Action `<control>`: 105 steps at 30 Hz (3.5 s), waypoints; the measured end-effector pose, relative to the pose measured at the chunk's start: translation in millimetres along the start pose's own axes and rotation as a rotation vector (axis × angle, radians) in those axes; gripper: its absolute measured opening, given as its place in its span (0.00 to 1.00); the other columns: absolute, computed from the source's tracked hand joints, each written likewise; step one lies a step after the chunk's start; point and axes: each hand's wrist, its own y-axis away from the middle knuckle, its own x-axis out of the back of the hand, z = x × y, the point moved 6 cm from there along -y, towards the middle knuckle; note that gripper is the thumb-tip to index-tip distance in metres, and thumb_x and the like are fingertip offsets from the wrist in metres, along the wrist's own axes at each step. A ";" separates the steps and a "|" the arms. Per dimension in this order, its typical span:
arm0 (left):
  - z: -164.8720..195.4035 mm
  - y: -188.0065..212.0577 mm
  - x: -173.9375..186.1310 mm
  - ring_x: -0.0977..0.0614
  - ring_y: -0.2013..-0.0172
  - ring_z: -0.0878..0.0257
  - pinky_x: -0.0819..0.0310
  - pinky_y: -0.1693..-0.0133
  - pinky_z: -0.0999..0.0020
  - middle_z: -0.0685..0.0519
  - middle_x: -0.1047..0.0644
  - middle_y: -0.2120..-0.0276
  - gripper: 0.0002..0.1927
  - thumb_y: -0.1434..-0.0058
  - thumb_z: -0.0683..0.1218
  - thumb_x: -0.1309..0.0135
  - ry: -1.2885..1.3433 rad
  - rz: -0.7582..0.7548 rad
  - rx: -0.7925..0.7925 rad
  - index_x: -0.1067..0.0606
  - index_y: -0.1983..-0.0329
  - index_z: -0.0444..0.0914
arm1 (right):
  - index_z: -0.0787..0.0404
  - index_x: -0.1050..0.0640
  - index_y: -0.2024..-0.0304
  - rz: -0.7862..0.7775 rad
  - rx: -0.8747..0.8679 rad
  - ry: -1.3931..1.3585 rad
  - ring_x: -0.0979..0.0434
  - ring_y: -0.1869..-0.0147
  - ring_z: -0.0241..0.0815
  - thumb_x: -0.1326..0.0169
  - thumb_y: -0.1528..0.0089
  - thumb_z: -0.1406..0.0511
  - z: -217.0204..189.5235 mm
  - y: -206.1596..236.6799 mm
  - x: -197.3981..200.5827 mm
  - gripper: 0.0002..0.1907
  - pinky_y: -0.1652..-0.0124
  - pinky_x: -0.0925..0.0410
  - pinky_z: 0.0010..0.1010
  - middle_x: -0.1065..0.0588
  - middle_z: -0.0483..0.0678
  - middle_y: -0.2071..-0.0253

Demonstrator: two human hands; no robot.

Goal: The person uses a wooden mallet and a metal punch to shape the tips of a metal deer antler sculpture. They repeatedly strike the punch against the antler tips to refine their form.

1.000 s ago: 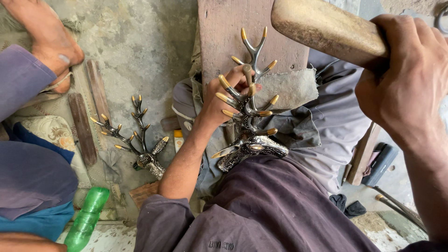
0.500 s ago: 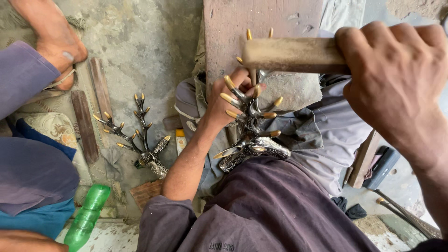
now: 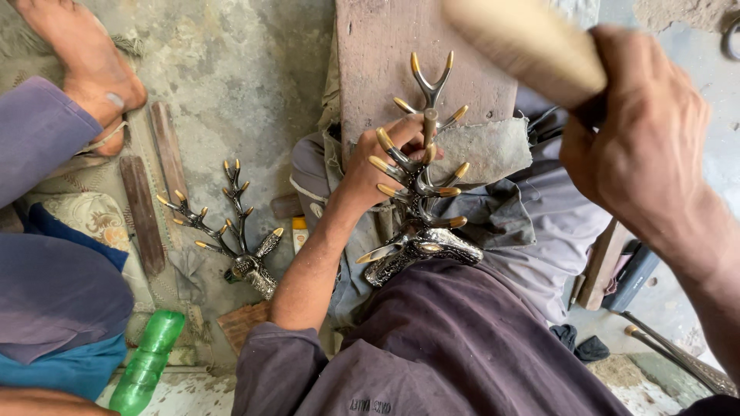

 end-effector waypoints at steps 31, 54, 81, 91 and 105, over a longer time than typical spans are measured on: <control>-6.0 10.8 -11.2 0.14 0.63 0.61 0.19 0.60 0.67 0.51 0.18 0.61 0.15 0.34 0.43 0.38 -0.023 -0.019 0.050 0.25 0.46 0.37 | 0.63 0.25 0.45 0.062 0.069 -0.011 0.22 0.58 0.48 0.42 0.36 0.75 -0.2 10.8 -5.9 0.17 0.52 0.30 0.40 0.22 0.53 0.57; -4.1 21.9 -19.4 0.14 0.63 0.60 0.17 0.61 0.67 0.52 0.19 0.57 0.11 0.40 0.42 0.35 -0.107 0.048 -0.083 0.24 0.57 0.37 | 0.65 0.25 0.49 0.023 -0.037 -0.199 0.23 0.63 0.41 0.40 0.40 0.72 2.3 15.4 -6.8 0.16 0.62 0.28 0.37 0.21 0.53 0.62; 0.0 10.9 -29.1 0.16 0.68 0.62 0.20 0.63 0.66 0.53 0.17 0.65 0.15 0.37 0.46 0.35 0.046 -0.165 0.068 0.22 0.49 0.37 | 0.62 0.23 0.45 -0.021 -0.088 -0.022 0.25 0.60 0.42 0.43 0.34 0.72 25.6 70.3 -31.9 0.14 0.54 0.34 0.34 0.23 0.50 0.57; 1.2 21.0 -34.4 0.15 0.62 0.61 0.19 0.58 0.67 0.53 0.18 0.61 0.11 0.35 0.47 0.34 -0.077 -0.029 -0.098 0.23 0.57 0.38 | 0.57 0.20 0.50 -0.030 0.004 0.187 0.21 0.58 0.44 0.39 0.36 0.73 15.2 51.8 -21.1 0.13 0.49 0.33 0.36 0.19 0.49 0.57; 8.7 5.6 -36.5 0.14 0.63 0.58 0.21 0.61 0.63 0.51 0.17 0.63 0.16 0.33 0.51 0.38 0.014 -0.254 0.014 0.22 0.48 0.39 | 0.60 0.22 0.47 -0.061 -0.086 0.002 0.24 0.59 0.42 0.42 0.36 0.72 38.5 75.7 -42.9 0.14 0.50 0.35 0.34 0.22 0.49 0.59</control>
